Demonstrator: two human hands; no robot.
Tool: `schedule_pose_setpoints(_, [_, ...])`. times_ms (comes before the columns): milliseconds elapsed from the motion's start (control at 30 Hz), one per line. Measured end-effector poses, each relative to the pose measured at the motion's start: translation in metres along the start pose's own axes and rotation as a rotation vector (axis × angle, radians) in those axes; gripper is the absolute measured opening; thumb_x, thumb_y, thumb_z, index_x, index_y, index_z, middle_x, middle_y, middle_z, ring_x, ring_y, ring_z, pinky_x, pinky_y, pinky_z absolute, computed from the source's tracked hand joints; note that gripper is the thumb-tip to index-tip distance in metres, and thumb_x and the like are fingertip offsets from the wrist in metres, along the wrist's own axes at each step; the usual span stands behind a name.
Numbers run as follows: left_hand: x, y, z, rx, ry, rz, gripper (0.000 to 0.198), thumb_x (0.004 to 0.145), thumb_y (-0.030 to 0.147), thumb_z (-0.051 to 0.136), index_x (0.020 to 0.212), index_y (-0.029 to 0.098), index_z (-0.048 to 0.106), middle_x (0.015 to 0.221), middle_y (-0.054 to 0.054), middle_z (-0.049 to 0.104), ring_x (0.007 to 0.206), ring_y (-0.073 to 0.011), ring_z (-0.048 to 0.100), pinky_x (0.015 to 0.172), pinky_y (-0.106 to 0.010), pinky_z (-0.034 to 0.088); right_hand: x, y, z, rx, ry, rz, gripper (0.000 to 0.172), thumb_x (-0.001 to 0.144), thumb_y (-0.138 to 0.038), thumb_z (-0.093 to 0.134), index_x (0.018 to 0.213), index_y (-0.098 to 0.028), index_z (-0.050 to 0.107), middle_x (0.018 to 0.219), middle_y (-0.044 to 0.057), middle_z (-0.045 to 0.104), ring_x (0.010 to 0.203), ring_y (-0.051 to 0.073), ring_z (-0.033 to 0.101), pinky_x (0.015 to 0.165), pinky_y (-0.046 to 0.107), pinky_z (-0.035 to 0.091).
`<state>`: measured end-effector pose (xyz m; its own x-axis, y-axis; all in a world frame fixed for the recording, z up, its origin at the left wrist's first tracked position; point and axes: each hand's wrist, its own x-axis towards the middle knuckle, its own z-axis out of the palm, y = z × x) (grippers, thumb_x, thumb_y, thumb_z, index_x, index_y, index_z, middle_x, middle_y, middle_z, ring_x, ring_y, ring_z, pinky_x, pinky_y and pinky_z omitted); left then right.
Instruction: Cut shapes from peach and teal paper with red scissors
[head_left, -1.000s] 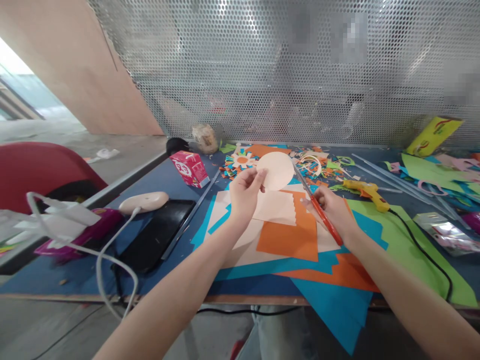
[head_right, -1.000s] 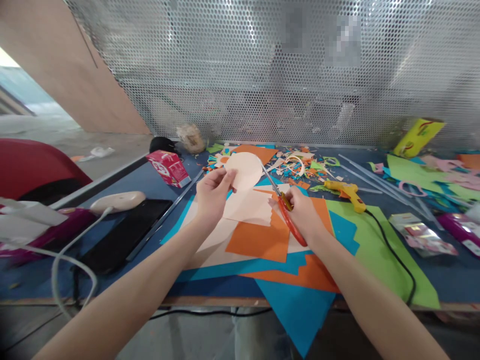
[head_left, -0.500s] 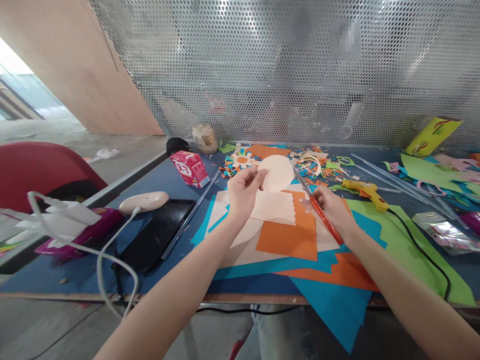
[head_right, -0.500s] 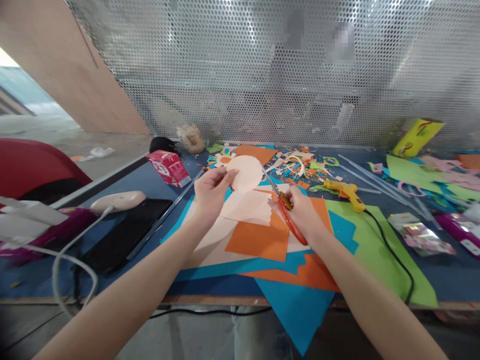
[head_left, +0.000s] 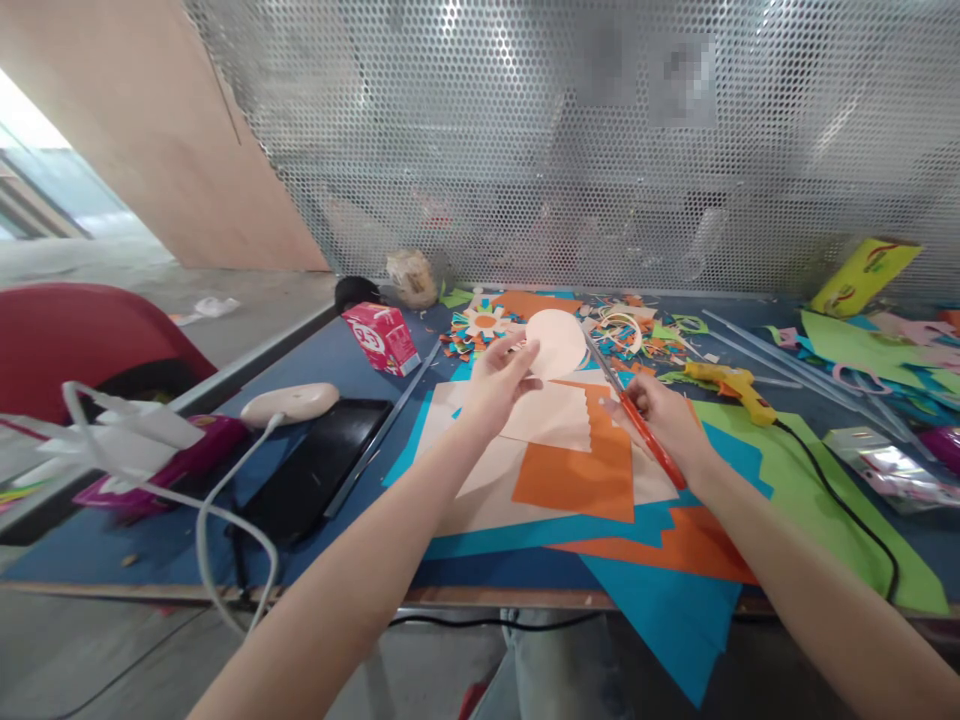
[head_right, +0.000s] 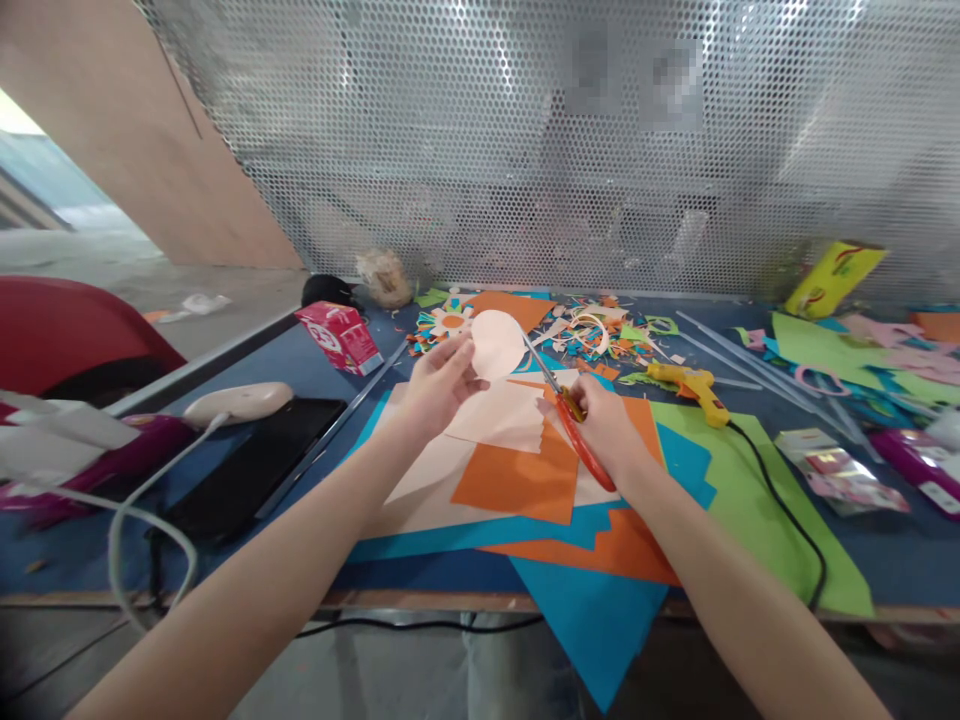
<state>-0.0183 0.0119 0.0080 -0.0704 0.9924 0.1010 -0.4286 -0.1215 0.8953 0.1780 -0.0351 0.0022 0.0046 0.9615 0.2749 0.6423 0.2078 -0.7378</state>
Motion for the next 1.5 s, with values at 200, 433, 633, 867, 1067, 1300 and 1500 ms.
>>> schedule_pose_setpoints(200, [0.001,-0.004,0.001,-0.096,-0.022,-0.042,0.048,0.039,0.027,0.091,0.076,0.014,0.062,0.06,0.004,0.062,0.05,-0.0055,0.056,0.049,-0.019,0.049,0.002,-0.002,-0.001,0.006,0.031,0.005,0.053,0.068,-0.075,0.058,0.065,-0.025,0.041,0.049,-0.006,0.043,0.047,0.012,0.037,0.047,0.026,0.029])
schedule_pose_setpoints(433, [0.001,-0.001,0.001,-0.065,-0.025,0.013,0.039,0.043,0.026,0.089,0.068,0.013,0.063,0.061,0.003,0.064,0.045,-0.0041,0.053,0.045,-0.018,0.047,0.003,0.002,0.001,0.044,0.007,0.036,0.054,0.066,-0.076,0.059,0.065,-0.024,0.041,0.053,-0.006,0.043,0.049,0.012,0.038,0.047,0.026,0.03])
schedule_pose_setpoints(633, [-0.005,-0.001,0.005,-0.013,-0.049,0.05,0.036,0.045,0.027,0.088,0.069,0.013,0.065,0.062,0.001,0.066,0.049,-0.0049,0.053,0.045,-0.018,0.047,0.002,0.007,0.005,0.115,-0.031,0.056,0.052,0.069,-0.072,0.06,0.07,-0.024,0.041,0.057,-0.006,0.045,0.052,0.013,0.042,0.048,0.026,0.032])
schedule_pose_setpoints(867, [-0.007,0.0,0.007,0.02,-0.086,0.043,0.039,0.045,0.033,0.089,0.066,0.014,0.062,0.06,0.003,0.064,0.045,-0.0039,0.052,0.045,-0.019,0.048,0.002,0.0,0.002,0.062,0.006,0.043,0.054,0.068,-0.076,0.057,0.067,-0.024,0.04,0.053,-0.006,0.046,0.048,0.012,0.041,0.046,0.026,0.03])
schedule_pose_setpoints(1067, [-0.006,0.0,0.005,0.012,-0.066,0.056,0.039,0.045,0.034,0.089,0.067,0.013,0.064,0.061,0.002,0.065,0.048,-0.0046,0.052,0.046,-0.019,0.048,0.001,-0.003,-0.001,0.028,0.019,0.034,0.055,0.068,-0.077,0.056,0.066,-0.024,0.04,0.051,-0.006,0.044,0.047,0.012,0.038,0.045,0.026,0.029])
schedule_pose_setpoints(1300, [-0.001,0.001,0.003,-0.026,0.006,0.092,0.044,0.041,0.034,0.09,0.067,0.014,0.062,0.059,0.004,0.062,0.05,-0.005,0.053,0.045,-0.018,0.046,0.002,-0.002,0.001,0.031,0.028,0.032,0.054,0.067,-0.076,0.056,0.064,-0.024,0.039,0.053,-0.005,0.044,0.05,0.012,0.04,0.047,0.026,0.031])
schedule_pose_setpoints(1500, [-0.001,-0.002,-0.001,0.146,-0.074,0.205,0.031,0.055,0.031,0.084,0.068,0.014,0.061,0.061,0.003,0.064,0.044,-0.0046,0.052,0.045,-0.02,0.043,0.004,0.001,0.002,0.062,0.003,0.034,0.055,0.066,-0.076,0.057,0.067,-0.024,0.04,0.055,-0.005,0.047,0.051,0.013,0.043,0.048,0.026,0.033])
